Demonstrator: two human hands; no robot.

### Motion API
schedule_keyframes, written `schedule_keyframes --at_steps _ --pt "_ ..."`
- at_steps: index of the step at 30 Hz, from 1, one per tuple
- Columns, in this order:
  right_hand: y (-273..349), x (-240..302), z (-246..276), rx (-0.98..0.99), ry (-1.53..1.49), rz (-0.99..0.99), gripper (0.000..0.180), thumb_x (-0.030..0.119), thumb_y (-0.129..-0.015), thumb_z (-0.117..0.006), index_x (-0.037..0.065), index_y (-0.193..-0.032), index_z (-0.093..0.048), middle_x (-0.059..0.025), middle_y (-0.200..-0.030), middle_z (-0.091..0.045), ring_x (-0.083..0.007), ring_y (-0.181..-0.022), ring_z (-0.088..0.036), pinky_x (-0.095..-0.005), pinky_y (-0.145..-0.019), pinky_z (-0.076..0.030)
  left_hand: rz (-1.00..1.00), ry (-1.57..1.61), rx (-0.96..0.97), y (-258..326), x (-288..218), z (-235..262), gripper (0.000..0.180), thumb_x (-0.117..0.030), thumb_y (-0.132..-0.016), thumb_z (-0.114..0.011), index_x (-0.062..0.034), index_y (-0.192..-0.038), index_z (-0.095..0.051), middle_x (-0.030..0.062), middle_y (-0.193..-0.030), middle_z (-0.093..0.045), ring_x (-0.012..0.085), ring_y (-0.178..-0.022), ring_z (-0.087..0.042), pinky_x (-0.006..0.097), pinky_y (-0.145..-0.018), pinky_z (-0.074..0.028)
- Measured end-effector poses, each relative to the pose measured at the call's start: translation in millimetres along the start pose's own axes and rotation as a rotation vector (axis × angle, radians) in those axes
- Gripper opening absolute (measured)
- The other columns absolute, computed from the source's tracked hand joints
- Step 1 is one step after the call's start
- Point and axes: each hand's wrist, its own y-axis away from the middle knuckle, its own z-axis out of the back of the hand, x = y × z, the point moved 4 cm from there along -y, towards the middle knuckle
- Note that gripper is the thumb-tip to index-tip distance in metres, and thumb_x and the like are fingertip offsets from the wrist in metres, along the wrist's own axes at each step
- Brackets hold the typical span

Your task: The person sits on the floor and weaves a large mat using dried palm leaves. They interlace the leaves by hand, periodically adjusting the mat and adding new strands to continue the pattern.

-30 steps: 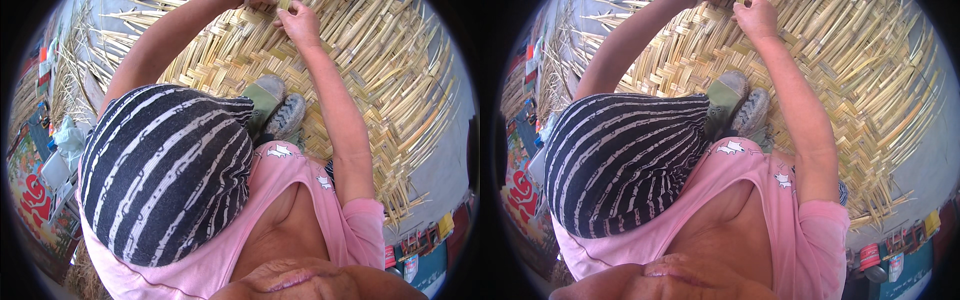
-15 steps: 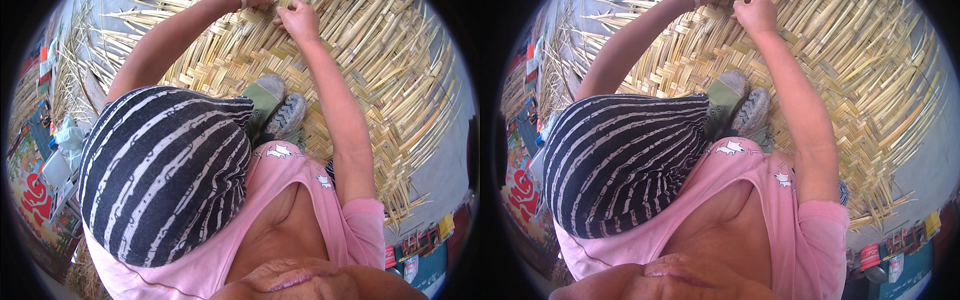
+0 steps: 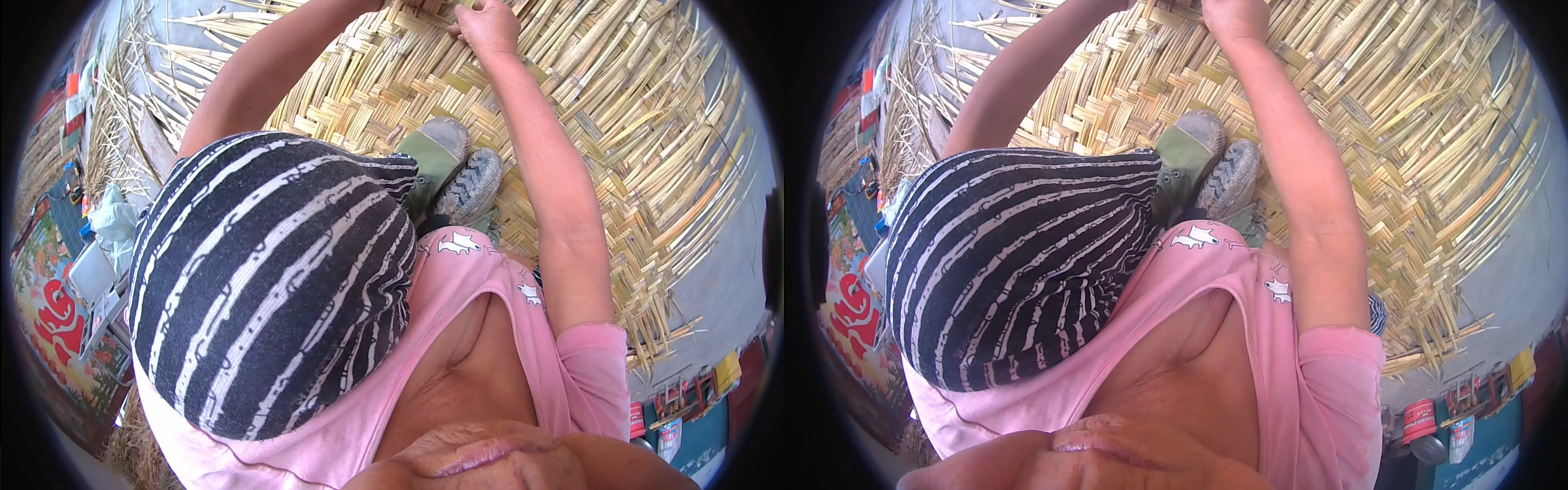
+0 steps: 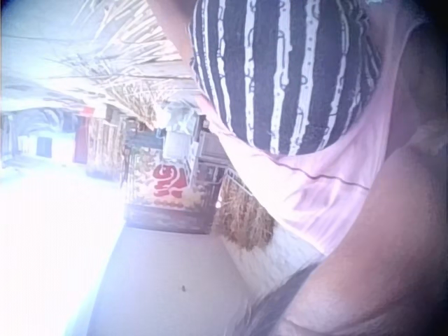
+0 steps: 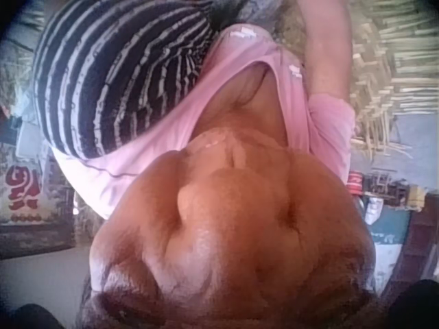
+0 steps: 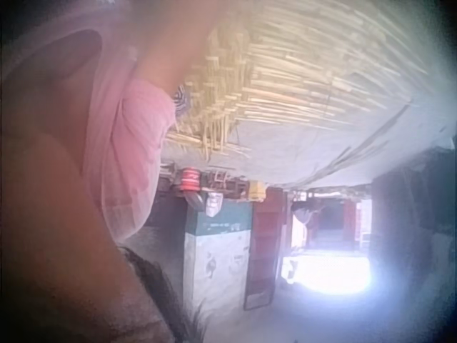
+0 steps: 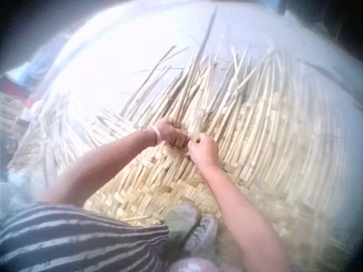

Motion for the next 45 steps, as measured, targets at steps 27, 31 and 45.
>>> schedule_keyframes --at_steps 27,31,45 --pt "-1 -5 -16 0.046 0.433 0.36 0.037 0.023 -0.096 -0.058 0.012 -0.13 -0.066 -0.0188 -0.124 -0.067 -0.0395 -0.113 -0.065 -0.049 -0.097 -0.052 -0.165 1.041 -0.256 28 41 89 0.013 -0.014 -0.09 -0.07 -0.0044 -0.099 -0.065 0.0129 -0.093 -0.069 0.0276 -0.09 -0.068 0.041 -0.082 -0.058" --pt "0 -10 -16 -0.049 0.401 0.417 0.035 0.018 -0.095 -0.059 0.012 -0.129 -0.066 -0.0174 -0.124 -0.066 -0.0399 -0.111 -0.064 -0.0487 -0.096 -0.052 -0.121 1.058 -0.314 31 59 95 0.019 -0.017 -0.09 -0.075 -0.0047 -0.101 -0.066 0.012 -0.095 -0.069 0.0264 -0.092 -0.068 0.039 -0.081 -0.056" --pt "41 6 -29 0.155 0.972 0.522 0.044 0.0 -0.086 -0.062 0.01 -0.129 -0.063 -0.0142 -0.128 -0.062 -0.0306 -0.118 -0.063 -0.0412 -0.102 -0.054 -0.178 0.501 -0.613 95 35 113 0.022 -0.021 -0.094 -0.075 -0.0039 -0.107 -0.071 0.0084 -0.097 -0.075 0.0191 -0.086 -0.072 0.032 -0.075 -0.057"
